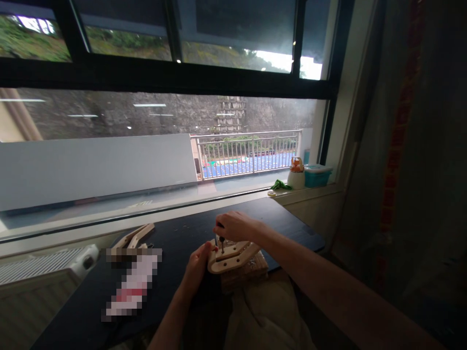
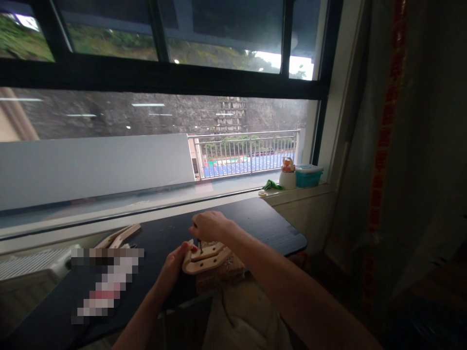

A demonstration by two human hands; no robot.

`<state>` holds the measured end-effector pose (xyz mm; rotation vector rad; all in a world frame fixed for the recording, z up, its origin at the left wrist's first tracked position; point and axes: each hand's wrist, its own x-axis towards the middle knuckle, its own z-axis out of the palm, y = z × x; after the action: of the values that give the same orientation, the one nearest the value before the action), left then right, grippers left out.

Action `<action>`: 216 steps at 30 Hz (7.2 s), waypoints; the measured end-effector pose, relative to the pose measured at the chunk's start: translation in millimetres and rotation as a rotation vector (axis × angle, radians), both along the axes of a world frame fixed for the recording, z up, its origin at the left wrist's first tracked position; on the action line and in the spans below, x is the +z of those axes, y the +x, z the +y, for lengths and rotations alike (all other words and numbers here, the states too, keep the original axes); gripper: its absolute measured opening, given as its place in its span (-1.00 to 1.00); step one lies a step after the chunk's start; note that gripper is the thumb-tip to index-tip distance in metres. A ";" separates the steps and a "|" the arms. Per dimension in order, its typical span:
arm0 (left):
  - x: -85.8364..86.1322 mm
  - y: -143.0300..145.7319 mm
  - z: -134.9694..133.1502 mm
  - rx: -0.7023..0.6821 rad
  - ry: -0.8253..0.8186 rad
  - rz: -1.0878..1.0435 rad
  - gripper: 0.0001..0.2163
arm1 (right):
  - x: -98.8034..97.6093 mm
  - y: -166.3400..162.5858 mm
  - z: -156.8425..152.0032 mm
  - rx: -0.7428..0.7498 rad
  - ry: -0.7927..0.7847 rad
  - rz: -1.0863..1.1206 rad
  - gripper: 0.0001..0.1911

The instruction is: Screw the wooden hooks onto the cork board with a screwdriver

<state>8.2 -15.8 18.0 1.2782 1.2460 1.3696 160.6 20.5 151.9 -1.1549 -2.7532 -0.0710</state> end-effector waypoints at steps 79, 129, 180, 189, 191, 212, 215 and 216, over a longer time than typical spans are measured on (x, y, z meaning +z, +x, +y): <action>1.9 4.0 0.8 0.008 0.034 0.012 -0.50 | 8.5 13.9 22.2 0.243 -0.014 -0.091 -0.74; 6.0 0.5 -1.4 -0.093 -0.057 0.050 -0.66 | 29.1 -26.0 27.3 0.418 -0.179 -0.447 -0.81; 9.6 0.3 -1.3 -0.084 -0.064 0.104 -0.63 | 37.7 -16.8 36.4 0.443 -0.205 -0.416 -0.80; 6.2 0.6 -2.9 -0.033 -0.079 0.103 -0.60 | 53.6 -24.0 25.6 0.582 -0.157 -0.500 -0.88; 6.3 0.3 -3.2 -0.030 -0.079 0.114 -0.60 | 48.4 -23.1 26.9 0.608 -0.149 -0.468 -0.89; 5.4 -0.5 -1.9 -0.037 -0.096 0.104 -0.59 | 47.0 -19.5 27.9 0.573 -0.181 -0.458 -0.86; 5.2 -0.9 -1.2 -0.048 -0.094 0.101 -0.60 | 36.5 -16.3 30.4 0.568 -0.157 -0.390 -0.86; 5.4 -0.9 -1.1 -0.055 -0.092 0.096 -0.61 | 32.7 -15.1 31.6 0.559 -0.148 -0.370 -0.86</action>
<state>7.4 -16.9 23.4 1.3176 1.3136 1.2104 145.5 52.1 184.6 -0.3818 -3.3511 -0.0151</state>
